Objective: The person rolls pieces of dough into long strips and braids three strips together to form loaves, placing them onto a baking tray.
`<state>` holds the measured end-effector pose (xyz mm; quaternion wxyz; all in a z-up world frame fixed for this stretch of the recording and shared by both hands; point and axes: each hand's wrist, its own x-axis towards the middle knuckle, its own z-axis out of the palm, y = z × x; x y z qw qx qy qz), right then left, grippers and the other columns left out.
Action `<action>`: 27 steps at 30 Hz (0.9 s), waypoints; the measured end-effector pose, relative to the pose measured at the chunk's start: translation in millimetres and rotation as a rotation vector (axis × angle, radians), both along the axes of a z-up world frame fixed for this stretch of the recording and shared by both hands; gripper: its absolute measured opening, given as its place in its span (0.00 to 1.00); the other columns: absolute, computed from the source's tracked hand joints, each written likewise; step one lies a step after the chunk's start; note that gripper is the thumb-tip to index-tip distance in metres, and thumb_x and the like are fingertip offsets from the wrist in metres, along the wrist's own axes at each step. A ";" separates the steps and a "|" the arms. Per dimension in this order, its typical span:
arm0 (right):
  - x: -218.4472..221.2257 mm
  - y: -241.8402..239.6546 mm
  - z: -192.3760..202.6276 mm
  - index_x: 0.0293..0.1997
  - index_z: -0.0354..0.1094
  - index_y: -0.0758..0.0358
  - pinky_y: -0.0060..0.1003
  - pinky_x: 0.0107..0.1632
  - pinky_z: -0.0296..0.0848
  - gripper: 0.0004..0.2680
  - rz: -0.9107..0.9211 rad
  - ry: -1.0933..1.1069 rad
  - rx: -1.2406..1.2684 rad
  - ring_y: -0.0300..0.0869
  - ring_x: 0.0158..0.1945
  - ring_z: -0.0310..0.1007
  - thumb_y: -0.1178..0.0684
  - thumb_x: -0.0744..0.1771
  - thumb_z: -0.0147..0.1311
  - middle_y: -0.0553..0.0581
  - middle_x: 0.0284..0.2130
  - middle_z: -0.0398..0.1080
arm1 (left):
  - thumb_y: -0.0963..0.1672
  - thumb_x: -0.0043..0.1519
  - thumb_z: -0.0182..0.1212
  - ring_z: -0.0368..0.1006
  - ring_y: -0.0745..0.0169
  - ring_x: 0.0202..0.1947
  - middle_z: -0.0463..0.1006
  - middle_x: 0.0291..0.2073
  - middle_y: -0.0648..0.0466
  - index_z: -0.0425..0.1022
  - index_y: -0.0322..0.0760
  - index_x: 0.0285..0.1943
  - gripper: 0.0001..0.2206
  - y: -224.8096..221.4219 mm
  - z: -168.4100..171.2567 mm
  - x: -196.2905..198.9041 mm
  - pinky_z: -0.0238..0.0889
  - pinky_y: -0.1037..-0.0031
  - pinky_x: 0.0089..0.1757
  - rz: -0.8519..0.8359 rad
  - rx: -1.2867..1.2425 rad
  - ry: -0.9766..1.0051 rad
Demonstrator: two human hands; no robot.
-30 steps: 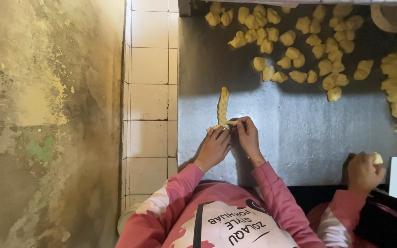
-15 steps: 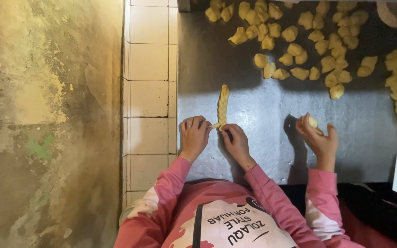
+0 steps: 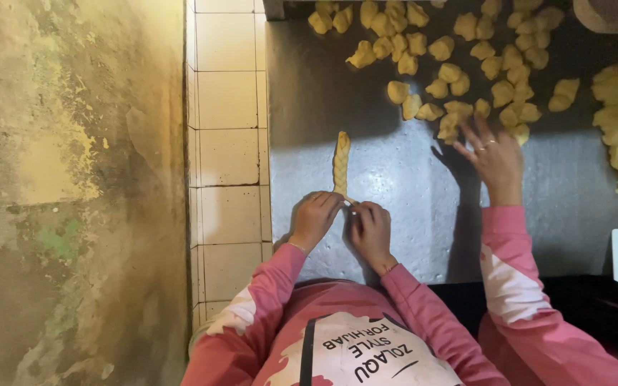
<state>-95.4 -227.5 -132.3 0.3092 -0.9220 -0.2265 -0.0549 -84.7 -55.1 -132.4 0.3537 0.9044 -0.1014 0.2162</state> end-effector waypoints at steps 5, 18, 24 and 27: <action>18.3 -2.1 -0.9 0.42 0.70 0.51 0.45 0.45 0.68 0.05 -0.153 -0.040 -0.160 0.48 0.45 0.69 0.51 0.64 0.58 0.48 0.39 0.66 | 0.42 0.64 0.60 0.75 0.61 0.47 0.80 0.39 0.56 0.78 0.43 0.42 0.03 0.3 4.4 -15.5 0.69 0.68 0.47 -0.054 0.196 -0.219; 7.0 9.9 4.1 0.44 0.73 0.53 0.46 0.43 0.73 0.05 -0.059 0.079 -0.086 0.51 0.41 0.75 0.57 0.66 0.54 0.50 0.36 0.71 | 0.41 0.59 0.59 0.72 0.49 0.54 0.80 0.37 0.53 0.78 0.39 0.36 0.03 12.7 -2.0 -23.6 0.68 0.51 0.49 -0.294 0.150 -0.079; -2.6 11.2 14.5 0.56 0.71 0.51 0.41 0.38 0.74 0.18 0.052 -0.266 -0.492 0.48 0.48 0.70 0.59 0.61 0.50 0.53 0.49 0.67 | 0.46 0.51 0.72 0.69 0.58 0.43 0.71 0.35 0.60 0.77 0.48 0.42 0.12 27.9 33.5 -22.9 0.62 0.65 0.45 0.094 0.115 0.060; 8.9 5.7 16.7 0.54 0.73 0.51 0.46 0.40 0.75 0.18 0.053 -0.032 -0.334 0.54 0.49 0.70 0.60 0.60 0.51 0.53 0.49 0.67 | 0.47 0.53 0.71 0.67 0.61 0.41 0.70 0.33 0.63 0.77 0.51 0.37 0.08 20.1 31.2 -12.3 0.58 0.67 0.43 0.128 0.181 0.063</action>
